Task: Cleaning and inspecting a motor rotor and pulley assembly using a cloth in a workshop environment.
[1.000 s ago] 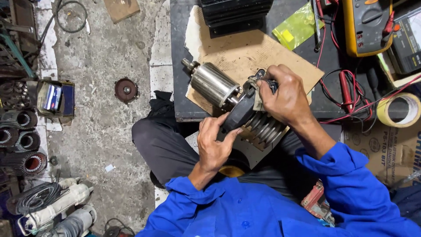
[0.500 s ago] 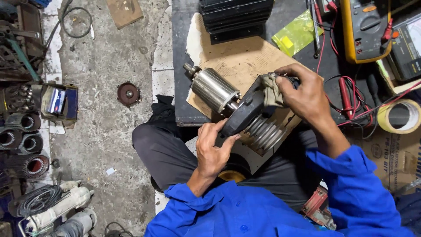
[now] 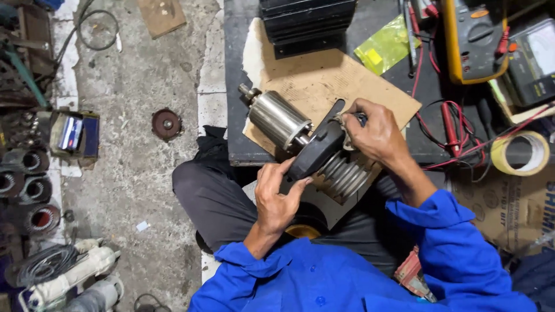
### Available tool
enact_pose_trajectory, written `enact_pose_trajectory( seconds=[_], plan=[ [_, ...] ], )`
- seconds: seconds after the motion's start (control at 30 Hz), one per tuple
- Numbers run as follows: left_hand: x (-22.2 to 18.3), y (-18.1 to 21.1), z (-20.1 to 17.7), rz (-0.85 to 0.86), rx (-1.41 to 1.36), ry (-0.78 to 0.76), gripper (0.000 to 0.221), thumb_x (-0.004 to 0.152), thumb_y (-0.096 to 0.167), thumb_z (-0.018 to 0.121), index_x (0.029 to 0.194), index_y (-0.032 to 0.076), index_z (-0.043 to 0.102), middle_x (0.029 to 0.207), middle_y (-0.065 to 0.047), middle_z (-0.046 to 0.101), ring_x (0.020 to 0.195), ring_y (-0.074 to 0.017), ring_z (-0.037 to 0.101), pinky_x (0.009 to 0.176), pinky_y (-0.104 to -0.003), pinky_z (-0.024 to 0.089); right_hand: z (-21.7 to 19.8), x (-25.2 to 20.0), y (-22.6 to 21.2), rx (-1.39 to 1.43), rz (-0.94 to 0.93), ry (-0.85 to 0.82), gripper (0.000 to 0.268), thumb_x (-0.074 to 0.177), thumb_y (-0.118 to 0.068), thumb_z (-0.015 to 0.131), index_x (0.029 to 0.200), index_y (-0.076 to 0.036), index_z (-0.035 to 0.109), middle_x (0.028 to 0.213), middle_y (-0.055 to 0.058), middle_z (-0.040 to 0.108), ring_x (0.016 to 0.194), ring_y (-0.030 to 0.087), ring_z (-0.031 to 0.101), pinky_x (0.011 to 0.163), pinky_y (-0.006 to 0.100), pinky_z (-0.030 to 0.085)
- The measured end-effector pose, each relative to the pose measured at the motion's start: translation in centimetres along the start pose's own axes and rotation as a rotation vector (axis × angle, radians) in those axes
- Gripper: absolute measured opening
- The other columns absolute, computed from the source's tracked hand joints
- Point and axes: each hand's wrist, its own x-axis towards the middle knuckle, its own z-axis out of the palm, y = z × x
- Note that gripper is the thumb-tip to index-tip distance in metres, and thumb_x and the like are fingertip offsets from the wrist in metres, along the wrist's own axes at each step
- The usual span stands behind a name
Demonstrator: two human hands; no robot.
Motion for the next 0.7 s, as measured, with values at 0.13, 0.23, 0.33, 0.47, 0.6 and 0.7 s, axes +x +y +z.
enact_pose_trajectory(
  seconds=[0.13,0.23,0.33,0.47,0.6,0.7],
  plan=[
    [0.0,0.5,-0.3,0.014,-0.001,-0.011,0.048,0.077,0.017,0.091,0.119,0.005,0.072,0.084,-0.01,0.062,0.079,-0.0343,0.067,0.085,-0.045,0.051,-0.6,0.4,1.8,-0.168,0.05,-0.03,0.014,0.091,-0.022,0.069,0.095,-0.009,0.074,0.091,0.022,0.074,0.095,0.048,0.069,0.082,0.057,0.052],
    [0.6,0.4,0.3,0.024,0.004,-0.008,0.048,0.077,0.019,0.091,0.119,0.005,0.072,0.084,-0.009,0.062,0.079,-0.0337,0.066,0.084,-0.044,0.051,-2.4,0.4,0.4,-0.09,0.061,0.024,0.017,0.094,-0.025,0.069,0.102,-0.012,0.075,0.097,0.019,0.074,0.101,0.043,0.069,0.087,0.054,0.052],
    [-0.1,0.3,-0.2,0.012,0.029,-0.017,0.047,0.078,0.02,0.09,0.119,0.006,0.072,0.084,-0.009,0.061,0.079,-0.0327,0.066,0.084,-0.043,0.051,-1.7,-0.9,-2.7,0.051,0.053,-0.003,0.017,0.095,-0.023,0.068,0.105,-0.011,0.075,0.1,0.019,0.074,0.1,0.04,0.07,0.088,0.052,0.052],
    [0.1,0.7,-0.4,0.02,0.036,-0.016,0.048,0.077,0.02,0.091,0.119,0.006,0.071,0.084,-0.008,0.06,0.078,-0.0327,0.066,0.083,-0.042,0.051,-0.5,-0.5,-0.4,-0.005,0.039,-0.056,0.015,0.093,-0.024,0.068,0.097,-0.011,0.075,0.095,0.018,0.075,0.097,0.041,0.071,0.085,0.052,0.053],
    [-0.1,0.5,-0.2,0.011,0.033,-0.025,0.048,0.076,0.017,0.091,0.118,0.006,0.071,0.085,-0.008,0.062,0.079,-0.0333,0.066,0.081,-0.043,0.051,-0.3,-1.4,4.1,-0.176,0.072,-0.161,0.017,0.086,-0.022,0.069,0.092,-0.009,0.077,0.093,0.023,0.076,0.097,0.047,0.071,0.087,0.058,0.054],
    [-0.2,0.6,-0.8,-0.011,0.093,-0.01,0.048,0.075,0.019,0.092,0.118,0.009,0.073,0.084,-0.006,0.061,0.078,-0.0304,0.065,0.081,-0.041,0.052,-1.2,-1.4,3.3,-0.026,0.108,-0.052,0.022,0.093,-0.023,0.066,0.104,-0.006,0.076,0.101,0.025,0.074,0.104,0.045,0.069,0.089,0.055,0.054]
  ],
)
